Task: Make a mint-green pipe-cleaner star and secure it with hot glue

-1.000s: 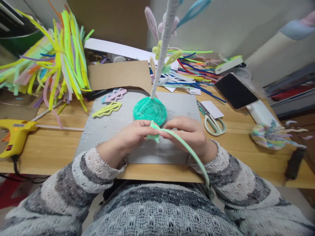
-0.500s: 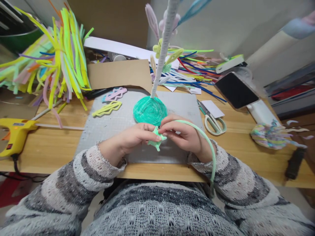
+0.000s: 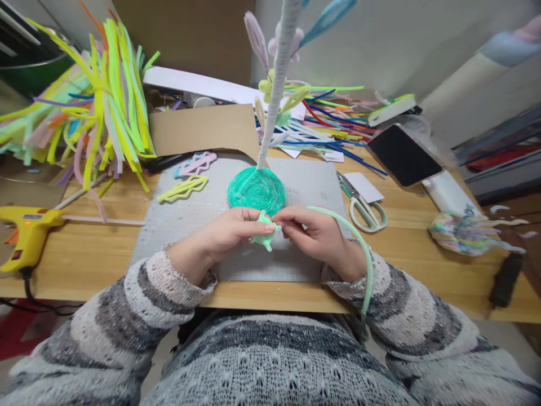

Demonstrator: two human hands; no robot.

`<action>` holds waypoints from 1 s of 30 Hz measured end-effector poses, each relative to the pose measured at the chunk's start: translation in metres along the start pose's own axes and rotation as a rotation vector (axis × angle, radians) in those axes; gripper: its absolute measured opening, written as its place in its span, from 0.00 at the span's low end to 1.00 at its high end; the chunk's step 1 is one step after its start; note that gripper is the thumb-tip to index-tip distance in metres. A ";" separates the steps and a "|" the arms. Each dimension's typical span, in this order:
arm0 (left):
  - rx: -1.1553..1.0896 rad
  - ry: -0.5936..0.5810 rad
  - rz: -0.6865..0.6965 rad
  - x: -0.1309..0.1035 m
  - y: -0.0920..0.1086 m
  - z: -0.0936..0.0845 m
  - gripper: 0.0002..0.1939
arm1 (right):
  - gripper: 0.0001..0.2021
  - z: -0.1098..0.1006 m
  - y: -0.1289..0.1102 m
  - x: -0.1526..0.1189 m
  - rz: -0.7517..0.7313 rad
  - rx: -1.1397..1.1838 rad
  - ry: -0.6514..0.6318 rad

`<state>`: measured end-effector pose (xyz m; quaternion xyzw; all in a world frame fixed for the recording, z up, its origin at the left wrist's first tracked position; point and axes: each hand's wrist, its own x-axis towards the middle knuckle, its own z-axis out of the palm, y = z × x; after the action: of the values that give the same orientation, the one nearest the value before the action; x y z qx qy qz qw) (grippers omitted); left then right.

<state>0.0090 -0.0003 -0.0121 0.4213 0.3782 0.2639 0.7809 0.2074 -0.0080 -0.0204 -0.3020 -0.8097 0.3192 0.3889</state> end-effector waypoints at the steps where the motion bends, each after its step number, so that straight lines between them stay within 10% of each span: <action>1: -0.014 0.007 -0.001 0.000 0.000 0.001 0.11 | 0.09 0.001 0.000 -0.001 0.002 0.007 0.016; 7: -0.091 0.029 0.043 0.000 0.004 0.001 0.11 | 0.15 0.007 -0.005 -0.002 -0.082 0.141 0.183; 13: -0.068 -0.036 0.050 -0.004 0.007 0.000 0.12 | 0.16 -0.001 -0.001 0.006 -0.386 -0.194 0.153; 30: 0.040 -0.084 0.122 -0.003 0.001 0.000 0.11 | 0.07 -0.003 0.005 0.008 -0.353 -0.129 0.133</action>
<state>0.0073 -0.0015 -0.0101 0.4696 0.3238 0.2854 0.7702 0.2072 0.0015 -0.0188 -0.2000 -0.8414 0.1728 0.4714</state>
